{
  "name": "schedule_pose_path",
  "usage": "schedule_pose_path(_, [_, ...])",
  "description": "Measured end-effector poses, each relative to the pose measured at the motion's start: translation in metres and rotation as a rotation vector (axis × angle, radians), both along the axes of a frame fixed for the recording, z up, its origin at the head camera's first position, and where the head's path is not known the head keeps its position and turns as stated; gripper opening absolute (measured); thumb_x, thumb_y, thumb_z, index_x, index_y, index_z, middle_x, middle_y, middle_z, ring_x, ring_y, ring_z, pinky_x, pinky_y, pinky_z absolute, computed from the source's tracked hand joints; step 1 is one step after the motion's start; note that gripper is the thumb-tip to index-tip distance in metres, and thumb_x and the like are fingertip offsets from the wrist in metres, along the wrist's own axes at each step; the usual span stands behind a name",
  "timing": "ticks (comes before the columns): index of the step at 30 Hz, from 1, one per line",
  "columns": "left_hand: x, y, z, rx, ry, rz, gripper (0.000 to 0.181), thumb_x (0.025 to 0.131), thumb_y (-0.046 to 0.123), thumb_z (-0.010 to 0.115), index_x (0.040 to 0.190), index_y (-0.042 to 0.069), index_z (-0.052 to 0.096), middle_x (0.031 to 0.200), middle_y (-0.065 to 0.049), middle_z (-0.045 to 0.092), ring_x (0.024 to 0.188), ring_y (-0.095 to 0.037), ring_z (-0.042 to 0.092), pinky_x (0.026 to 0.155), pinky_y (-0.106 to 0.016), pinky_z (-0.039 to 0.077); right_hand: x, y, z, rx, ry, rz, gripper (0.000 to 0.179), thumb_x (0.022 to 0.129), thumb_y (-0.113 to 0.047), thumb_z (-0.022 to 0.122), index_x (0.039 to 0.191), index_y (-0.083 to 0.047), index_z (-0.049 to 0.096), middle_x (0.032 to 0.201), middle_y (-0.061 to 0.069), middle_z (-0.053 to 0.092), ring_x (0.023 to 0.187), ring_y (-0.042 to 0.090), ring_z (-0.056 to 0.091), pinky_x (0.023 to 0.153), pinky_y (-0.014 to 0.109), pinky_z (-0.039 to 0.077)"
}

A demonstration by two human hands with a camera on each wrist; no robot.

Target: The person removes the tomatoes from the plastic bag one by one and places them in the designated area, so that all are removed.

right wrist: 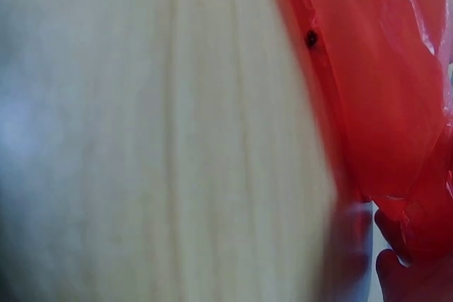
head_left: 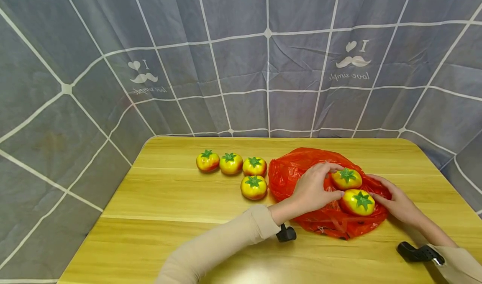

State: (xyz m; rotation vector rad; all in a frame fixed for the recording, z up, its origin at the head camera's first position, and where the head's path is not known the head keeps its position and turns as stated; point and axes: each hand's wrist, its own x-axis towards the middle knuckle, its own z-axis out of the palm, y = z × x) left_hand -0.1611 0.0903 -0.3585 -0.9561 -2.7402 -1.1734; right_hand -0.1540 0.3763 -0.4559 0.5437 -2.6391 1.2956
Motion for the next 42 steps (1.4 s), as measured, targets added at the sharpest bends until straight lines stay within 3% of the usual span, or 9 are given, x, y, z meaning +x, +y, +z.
schedule_pose_path(14, [0.005, 0.024, -0.018, -0.015, -0.159, 0.023, 0.053, 0.080, 0.034, 0.077, 0.127, 0.026, 0.054, 0.116, 0.008, 0.060, 0.095, -0.003, 0.055, 0.069, -0.009, 0.039, 0.000, 0.000, 0.000, 0.022, -0.010, -0.019, 0.048, 0.092, 0.002, 0.057, 0.137, 0.006, 0.040, 0.119, -0.041, 0.038, 0.103, -0.024, 0.040, 0.081, -0.002, 0.034])
schedule_pose_path(18, [0.008, 0.028, -0.023, -0.046, -0.188, 0.031, 0.056, 0.079, 0.037, 0.078, 0.128, 0.027, 0.054, 0.119, 0.010, 0.059, 0.099, -0.001, 0.053, 0.073, -0.012, 0.040, -0.001, 0.000, 0.001, 0.021, -0.016, -0.016, 0.048, 0.092, 0.002, 0.056, 0.138, 0.006, 0.040, 0.120, -0.040, 0.038, 0.104, -0.024, 0.040, 0.081, -0.003, 0.034])
schedule_pose_path(26, [0.009, 0.036, -0.034, -0.075, -0.194, 0.075, 0.060, 0.077, 0.041, 0.079, 0.129, 0.029, 0.052, 0.124, 0.012, 0.057, 0.115, -0.004, 0.052, 0.084, -0.017, 0.044, 0.000, 0.000, 0.002, 0.015, -0.015, -0.008, 0.048, 0.092, 0.003, 0.056, 0.137, 0.007, 0.040, 0.120, -0.040, 0.038, 0.105, -0.024, 0.039, 0.082, -0.003, 0.034])
schedule_pose_path(42, [0.008, 0.051, -0.047, -0.124, -0.194, 0.110, 0.063, 0.073, 0.046, 0.080, 0.128, 0.031, 0.054, 0.122, 0.014, 0.056, 0.108, -0.002, 0.051, 0.083, -0.017, 0.042, 0.001, -0.001, 0.002, 0.005, -0.004, 0.002, 0.048, 0.092, 0.004, 0.056, 0.137, 0.006, 0.040, 0.121, -0.039, 0.039, 0.106, -0.024, 0.039, 0.083, -0.003, 0.032])
